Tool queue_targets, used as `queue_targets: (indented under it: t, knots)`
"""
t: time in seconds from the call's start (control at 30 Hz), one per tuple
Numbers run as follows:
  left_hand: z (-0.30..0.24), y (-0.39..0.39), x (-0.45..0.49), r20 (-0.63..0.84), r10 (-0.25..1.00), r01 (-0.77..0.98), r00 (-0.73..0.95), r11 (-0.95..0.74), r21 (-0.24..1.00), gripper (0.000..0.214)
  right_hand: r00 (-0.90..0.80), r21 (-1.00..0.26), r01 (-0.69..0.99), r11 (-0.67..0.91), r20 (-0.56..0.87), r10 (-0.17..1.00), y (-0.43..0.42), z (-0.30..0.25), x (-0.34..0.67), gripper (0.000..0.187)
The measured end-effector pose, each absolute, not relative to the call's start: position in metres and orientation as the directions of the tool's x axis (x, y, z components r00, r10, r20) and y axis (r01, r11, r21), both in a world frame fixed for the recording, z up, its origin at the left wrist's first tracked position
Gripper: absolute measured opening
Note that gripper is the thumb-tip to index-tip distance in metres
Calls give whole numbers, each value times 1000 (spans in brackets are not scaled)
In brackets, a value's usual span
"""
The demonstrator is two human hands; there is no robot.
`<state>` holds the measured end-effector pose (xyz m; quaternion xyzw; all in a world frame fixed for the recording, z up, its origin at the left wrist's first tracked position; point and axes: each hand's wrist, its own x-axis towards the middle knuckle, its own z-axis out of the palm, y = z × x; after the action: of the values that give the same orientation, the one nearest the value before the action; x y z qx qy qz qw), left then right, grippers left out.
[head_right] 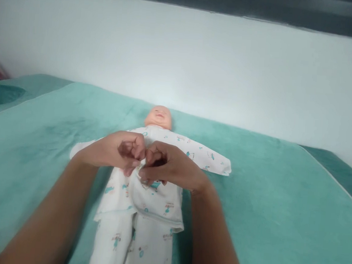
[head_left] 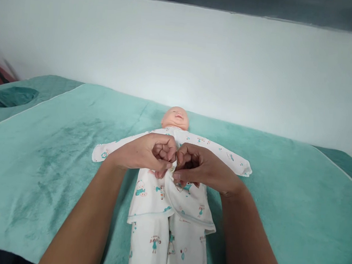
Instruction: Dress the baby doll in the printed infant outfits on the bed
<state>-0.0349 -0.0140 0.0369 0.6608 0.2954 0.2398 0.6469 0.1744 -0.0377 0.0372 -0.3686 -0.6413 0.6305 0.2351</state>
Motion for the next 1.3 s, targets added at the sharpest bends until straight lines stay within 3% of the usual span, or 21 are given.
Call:
queue_targets:
  t: [0.17,1.3]
  knots:
    - [34,-14,-34,-9,718,-3,696,16,1000,22,-637,-989,135,-65,-137,759,-37,37,175,26]
    - [33,-11,-38,-9,690,-15,723,29,999,13,-682,-997,58,-57,-81,727,-34,30,177,23]
